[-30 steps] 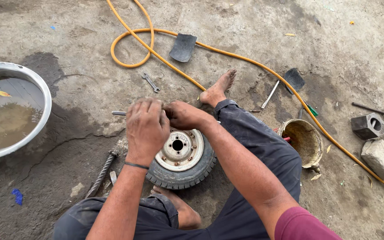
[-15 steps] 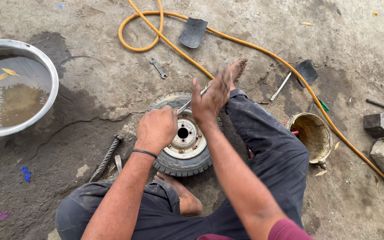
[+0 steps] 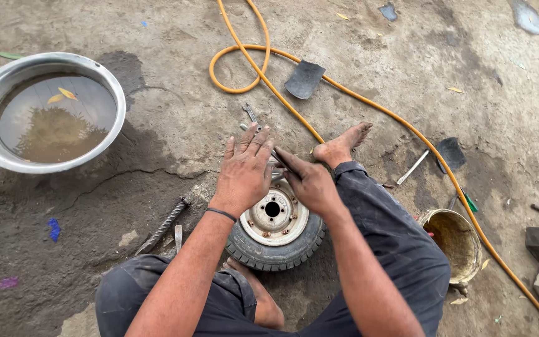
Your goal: The person sits on the ground and uses a metal rod to repeatedly scrape and clean the inner rim of a small tire. The person manipulates the rod with both hands to remove debris from the wheel's surface.
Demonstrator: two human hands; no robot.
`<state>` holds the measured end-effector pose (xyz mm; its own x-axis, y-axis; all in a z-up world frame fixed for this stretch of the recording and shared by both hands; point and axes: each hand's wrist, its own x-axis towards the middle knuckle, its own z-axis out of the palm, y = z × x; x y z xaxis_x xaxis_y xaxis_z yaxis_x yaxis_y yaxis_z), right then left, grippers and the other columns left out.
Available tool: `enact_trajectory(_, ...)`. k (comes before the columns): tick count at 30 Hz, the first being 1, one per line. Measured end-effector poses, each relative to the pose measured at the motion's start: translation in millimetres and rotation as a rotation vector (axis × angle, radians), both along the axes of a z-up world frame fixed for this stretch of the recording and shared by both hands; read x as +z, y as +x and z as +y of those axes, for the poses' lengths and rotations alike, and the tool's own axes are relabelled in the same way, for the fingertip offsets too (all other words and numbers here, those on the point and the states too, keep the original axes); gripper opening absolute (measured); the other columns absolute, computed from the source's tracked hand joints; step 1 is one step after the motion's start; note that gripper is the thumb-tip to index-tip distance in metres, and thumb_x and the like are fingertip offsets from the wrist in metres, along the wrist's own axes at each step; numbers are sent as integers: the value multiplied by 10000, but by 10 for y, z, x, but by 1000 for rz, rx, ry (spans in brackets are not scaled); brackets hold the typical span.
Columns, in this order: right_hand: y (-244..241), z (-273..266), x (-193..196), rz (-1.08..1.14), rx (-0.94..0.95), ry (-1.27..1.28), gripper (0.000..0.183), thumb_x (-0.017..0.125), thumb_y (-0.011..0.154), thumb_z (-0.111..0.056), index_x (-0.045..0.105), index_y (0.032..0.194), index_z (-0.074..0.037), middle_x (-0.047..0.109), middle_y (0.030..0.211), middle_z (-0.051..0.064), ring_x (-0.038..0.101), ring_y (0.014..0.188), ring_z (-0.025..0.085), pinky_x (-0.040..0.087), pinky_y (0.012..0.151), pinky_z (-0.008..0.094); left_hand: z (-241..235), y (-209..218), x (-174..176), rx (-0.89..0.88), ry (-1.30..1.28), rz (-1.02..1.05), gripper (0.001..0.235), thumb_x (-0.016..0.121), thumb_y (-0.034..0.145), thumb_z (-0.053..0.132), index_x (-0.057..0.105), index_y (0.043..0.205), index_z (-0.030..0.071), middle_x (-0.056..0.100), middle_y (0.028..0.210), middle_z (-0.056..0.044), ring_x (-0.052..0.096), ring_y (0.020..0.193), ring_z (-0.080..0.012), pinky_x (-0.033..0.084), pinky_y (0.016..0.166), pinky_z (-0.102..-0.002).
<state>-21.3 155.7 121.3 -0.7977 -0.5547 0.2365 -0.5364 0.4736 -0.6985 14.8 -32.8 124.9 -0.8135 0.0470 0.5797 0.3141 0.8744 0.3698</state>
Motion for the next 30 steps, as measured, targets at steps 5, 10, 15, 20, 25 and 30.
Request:
enact_trajectory(5,-144,86,-277,298,-345,497,310,588,1019,-415,722,987,-138,721,781,61,677,673,224,528,661,360,115,-64,-21,131,-207,-311,348,614,832,158,663,1175,124,644,1262,-133,507,1328,-288,270,1093,-670)
enact_trajectory(10,-899,266,-432,287,-785,199,315,656,981,-358,664,1143,-88,693,1146,104,601,1143,284,423,1014,458,325,51,91,103,-301,-585,255,559,936,132,633,1173,75,694,1064,-154,670,1060,-298,441,982,-513)
enact_trajectory(15,-444,-57,-625,294,-1029,73,1073,785,850,-360,115,1556,92,180,1623,319,149,1516,460,84,1217,521,239,92,0,94,-196,-607,120,554,939,138,638,1012,92,731,946,-153,735,934,-334,555,797,-484)
enact_trajectory(20,-338,-290,-598,209,-810,-13,1207,811,805,-315,-19,1586,80,68,1644,336,134,1556,444,129,1284,476,246,277,-58,73,-136,-696,141,578,947,164,630,1043,75,747,928,-171,740,930,-371,575,787,-501)
enact_trajectory(25,-572,-271,-278,-88,-238,-2,1068,835,837,-275,163,1633,-40,287,1659,244,345,1530,353,297,1253,420,425,398,188,-239,82,-788,403,741,864,460,690,924,64,739,876,-173,717,860,-379,555,766,-510)
enact_trajectory(30,77,-127,-300,-266,-112,-79,781,755,856,-180,419,1555,-86,590,1454,185,584,1327,318,463,1114,412,200,363,311,-267,53,-696,322,701,850,437,751,856,118,735,840,-127,715,841,-331,564,790,-460)
